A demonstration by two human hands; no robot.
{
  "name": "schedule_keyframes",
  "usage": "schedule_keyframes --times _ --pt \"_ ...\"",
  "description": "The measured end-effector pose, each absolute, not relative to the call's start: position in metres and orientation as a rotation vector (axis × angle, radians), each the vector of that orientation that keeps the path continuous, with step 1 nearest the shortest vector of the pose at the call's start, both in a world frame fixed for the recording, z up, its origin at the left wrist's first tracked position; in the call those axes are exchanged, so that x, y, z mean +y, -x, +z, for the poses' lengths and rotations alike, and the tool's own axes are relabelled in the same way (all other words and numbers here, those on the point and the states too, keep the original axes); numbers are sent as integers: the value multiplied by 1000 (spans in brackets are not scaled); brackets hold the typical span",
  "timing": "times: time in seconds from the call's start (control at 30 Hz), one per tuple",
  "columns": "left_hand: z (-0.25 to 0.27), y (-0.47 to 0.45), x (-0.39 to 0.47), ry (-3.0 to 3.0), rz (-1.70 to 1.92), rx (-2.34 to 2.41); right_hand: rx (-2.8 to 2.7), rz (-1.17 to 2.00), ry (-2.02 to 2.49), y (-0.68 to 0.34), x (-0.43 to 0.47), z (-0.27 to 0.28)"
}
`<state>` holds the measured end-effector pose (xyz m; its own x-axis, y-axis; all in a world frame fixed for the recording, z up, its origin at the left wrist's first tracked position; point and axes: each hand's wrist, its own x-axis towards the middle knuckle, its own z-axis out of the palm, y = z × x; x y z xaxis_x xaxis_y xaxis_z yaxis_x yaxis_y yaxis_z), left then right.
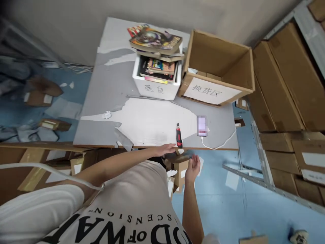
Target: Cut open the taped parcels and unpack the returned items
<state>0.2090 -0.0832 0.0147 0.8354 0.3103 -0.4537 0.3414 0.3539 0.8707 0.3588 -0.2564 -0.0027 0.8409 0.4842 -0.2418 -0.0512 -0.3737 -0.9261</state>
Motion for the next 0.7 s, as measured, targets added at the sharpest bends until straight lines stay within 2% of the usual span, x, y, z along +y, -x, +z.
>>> schedule_keyframes --times 0.17,0.33,0.47,0.7 --pt "53 -128 -40 -1305 576 780 -782 733 1555 -349 -127 31" --pt "61 -19 -49 -1264 1108 1151 -1061 954 1402 -301 -41 39" --pt "46 46 -92 -1050 1389 1437 -1246 1107 1305 -243 -12 38" --pt "38 122 -170 -783 1628 1767 -1566 1297 1068 -120 -6 47"
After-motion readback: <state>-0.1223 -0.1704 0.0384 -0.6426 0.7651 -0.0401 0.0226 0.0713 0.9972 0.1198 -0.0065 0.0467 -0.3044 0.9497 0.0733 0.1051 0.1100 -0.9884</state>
